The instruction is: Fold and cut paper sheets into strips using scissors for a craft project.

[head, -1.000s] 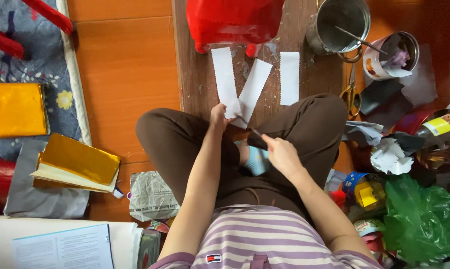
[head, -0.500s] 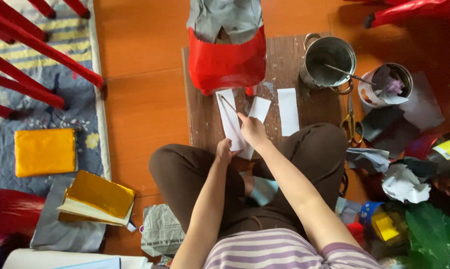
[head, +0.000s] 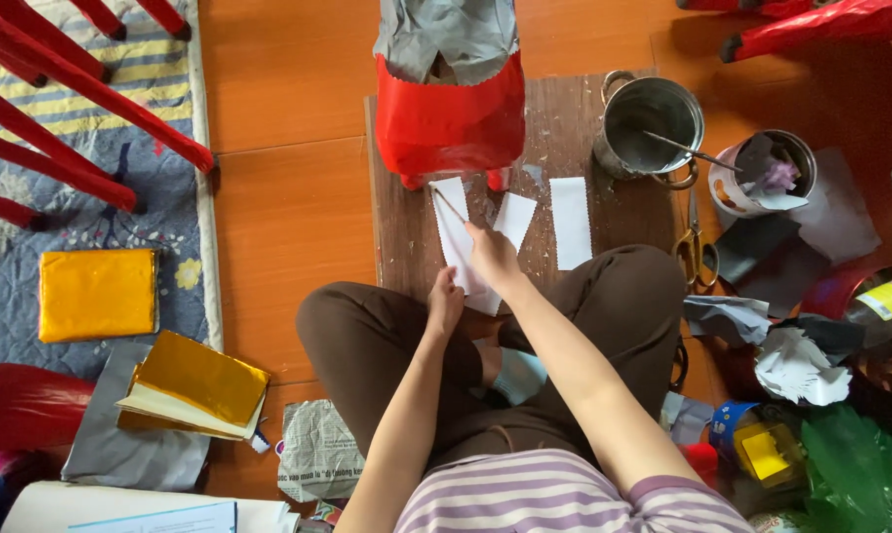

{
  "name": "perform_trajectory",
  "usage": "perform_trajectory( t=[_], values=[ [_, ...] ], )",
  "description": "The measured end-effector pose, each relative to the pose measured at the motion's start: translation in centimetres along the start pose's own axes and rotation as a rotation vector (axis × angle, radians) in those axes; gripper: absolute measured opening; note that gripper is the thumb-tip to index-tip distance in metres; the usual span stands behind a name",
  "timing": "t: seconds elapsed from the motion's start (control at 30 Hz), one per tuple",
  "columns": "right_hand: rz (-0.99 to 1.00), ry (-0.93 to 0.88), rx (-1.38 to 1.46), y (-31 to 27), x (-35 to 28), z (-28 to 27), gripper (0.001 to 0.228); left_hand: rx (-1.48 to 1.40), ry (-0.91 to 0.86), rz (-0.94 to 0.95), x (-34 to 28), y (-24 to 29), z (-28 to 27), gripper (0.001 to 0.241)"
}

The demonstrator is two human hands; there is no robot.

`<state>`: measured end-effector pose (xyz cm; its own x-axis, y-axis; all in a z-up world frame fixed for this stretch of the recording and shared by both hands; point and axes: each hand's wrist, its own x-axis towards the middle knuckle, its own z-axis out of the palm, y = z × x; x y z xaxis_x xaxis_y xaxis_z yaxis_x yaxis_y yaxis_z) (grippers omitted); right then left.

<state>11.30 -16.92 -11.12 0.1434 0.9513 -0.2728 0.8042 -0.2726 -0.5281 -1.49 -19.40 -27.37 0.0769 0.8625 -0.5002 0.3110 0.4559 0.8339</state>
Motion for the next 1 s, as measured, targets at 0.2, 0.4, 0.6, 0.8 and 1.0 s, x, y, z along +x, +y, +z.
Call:
perform_trajectory(
  t=[0.2,0.4,0.6,0.8,1.0],
  values=[
    [-0.098,0.237,-0.093,5.9,-1.9,1.9,0.035,0.124,-0.004,0.231,0.1,-0.4,0.0,0.037],
    [0.164,0.334,0.725,10.1,-11.1,-3.7,0.024,-0.103,0.046,0.243,-0.4,1.5,0.3,0.038],
    [0.246,0.712,1.401,13.2,-7.0,-7.8,0.030,-0.084,0.148,0.263,-1.4,3.7,-0.2,0.027],
    [0.138,0.571,2.008,18.4,1.5,-8.7,0.023,-0.077,0.102,0.204,-2.8,6.2,-1.1,0.019],
    [0.395,0.534,1.974,16.2,-0.7,-8.7,0.037,0.148,0.265,0.388,0.1,4.0,-0.1,0.012]
  ],
)
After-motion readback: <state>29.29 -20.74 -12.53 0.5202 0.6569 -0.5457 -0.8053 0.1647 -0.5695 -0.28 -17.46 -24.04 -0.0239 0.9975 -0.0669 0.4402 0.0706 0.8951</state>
